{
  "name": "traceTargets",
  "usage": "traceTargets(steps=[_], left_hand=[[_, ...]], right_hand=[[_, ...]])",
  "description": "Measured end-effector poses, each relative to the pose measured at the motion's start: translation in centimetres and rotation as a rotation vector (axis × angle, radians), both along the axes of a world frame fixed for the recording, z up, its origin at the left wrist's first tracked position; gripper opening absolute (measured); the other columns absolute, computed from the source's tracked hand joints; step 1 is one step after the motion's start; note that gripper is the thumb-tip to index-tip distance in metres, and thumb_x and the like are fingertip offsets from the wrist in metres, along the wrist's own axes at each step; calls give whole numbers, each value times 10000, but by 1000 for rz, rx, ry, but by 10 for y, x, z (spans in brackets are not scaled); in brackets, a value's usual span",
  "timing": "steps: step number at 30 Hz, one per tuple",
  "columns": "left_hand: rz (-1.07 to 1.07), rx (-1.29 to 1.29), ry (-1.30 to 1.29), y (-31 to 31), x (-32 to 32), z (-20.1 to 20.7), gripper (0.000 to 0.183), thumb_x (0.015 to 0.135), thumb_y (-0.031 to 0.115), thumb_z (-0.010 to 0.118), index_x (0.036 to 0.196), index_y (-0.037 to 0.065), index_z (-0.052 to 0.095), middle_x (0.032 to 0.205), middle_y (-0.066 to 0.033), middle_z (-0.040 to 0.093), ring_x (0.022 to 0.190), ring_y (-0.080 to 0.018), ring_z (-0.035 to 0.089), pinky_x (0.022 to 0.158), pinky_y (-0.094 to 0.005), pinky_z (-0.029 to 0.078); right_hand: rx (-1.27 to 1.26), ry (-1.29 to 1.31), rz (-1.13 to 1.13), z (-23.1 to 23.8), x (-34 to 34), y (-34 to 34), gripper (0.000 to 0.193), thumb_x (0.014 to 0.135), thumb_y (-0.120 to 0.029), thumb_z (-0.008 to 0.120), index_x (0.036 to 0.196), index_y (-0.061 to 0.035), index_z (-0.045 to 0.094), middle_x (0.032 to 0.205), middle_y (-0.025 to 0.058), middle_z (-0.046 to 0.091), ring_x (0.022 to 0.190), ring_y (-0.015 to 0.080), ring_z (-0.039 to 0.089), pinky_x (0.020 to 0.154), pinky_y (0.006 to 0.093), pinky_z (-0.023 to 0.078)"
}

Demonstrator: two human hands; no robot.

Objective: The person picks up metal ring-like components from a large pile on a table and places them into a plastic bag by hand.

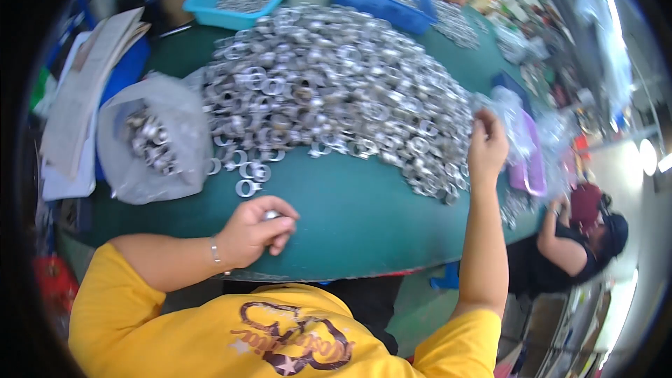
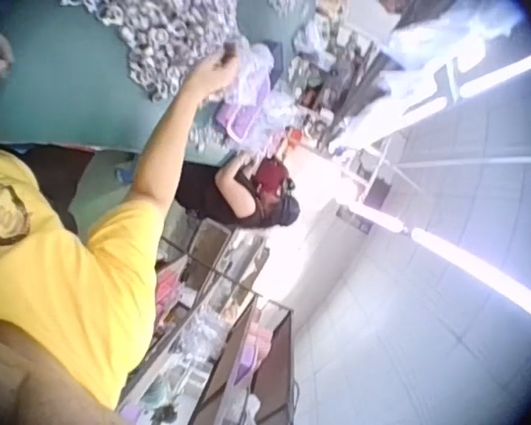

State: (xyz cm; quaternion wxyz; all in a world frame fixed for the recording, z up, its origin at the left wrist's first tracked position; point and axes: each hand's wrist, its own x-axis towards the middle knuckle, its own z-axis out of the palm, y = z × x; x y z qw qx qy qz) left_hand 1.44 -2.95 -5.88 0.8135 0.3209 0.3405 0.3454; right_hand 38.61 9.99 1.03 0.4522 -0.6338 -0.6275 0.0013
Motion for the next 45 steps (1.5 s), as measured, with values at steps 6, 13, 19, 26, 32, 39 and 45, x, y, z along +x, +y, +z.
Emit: traceTargets(steps=[6, 13, 19, 26, 32, 39, 45], left_hand=[[-215, 2, -44, -2, -3, 0, 113, 844, 98, 554, 908, 4, 548, 730, -52, 546, 559, -87, 503, 467, -203, 413], [-503, -36, -86, -2, -5, -1, 128, 838, 120, 565, 906, 17, 532, 634, -11, 489, 487, -61, 433, 425, -185, 337], [-439, -79, -99, -3, -1, 1, 119, 832, 74, 562, 920, 6, 520, 712, -44, 526, 506, -67, 458, 432, -188, 369], [-341, -48, -96, 3, -3, 1, 97, 832, 62, 556, 905, 4, 531, 770, -86, 565, 510, -67, 475, 429, -186, 388], [-325, 28, -28, -3, -1, 3, 105, 833, 101, 571, 887, 18, 536, 699, -25, 530, 519, -52, 476, 427, -179, 392], [-149, 262, 252, -5, 9, 15, 141, 815, 36, 583, 941, -1, 532, 735, -32, 541, 511, -47, 460, 428, -168, 366], [-20, 344, 372, -8, 24, 22, 126, 781, 61, 641, 890, 20, 591, 801, -16, 556, 558, -54, 469, 489, -180, 382]], right_hand=[[129, -525, 1102, -29, -229, -48, 291, 682, -56, 614, 972, -63, 599, 1037, 100, 586, 914, 280, 583, 751, 364, 491], [-90, -559, 1135, -57, -237, -68, 358, 694, -185, 650, 1030, -83, 582, 1171, 56, 518, 1049, 219, 495, 845, 368, 398], [-207, -338, 970, -52, -166, -94, 291, 697, -80, 649, 981, -44, 595, 1117, 103, 540, 987, 272, 516, 814, 357, 423], [-284, 137, 316, -63, -141, -129, 69, 751, 3, 616, 813, -6, 587, 764, 70, 559, 609, 142, 523, 562, 247, 431], [-242, -124, 121, -68, -168, -130, 171, 693, -112, 671, 841, -38, 626, 753, 73, 519, 711, 250, 499, 635, 341, 425], [-64, 38, 294, -73, -163, -128, 120, 645, -43, 656, 759, -46, 617, 828, 84, 559, 776, 259, 521, 680, 340, 424], [179, 168, 608, -66, -174, -145, 187, 658, 50, 639, 832, -12, 605, 830, 100, 576, 684, 221, 554, 597, 283, 458]])
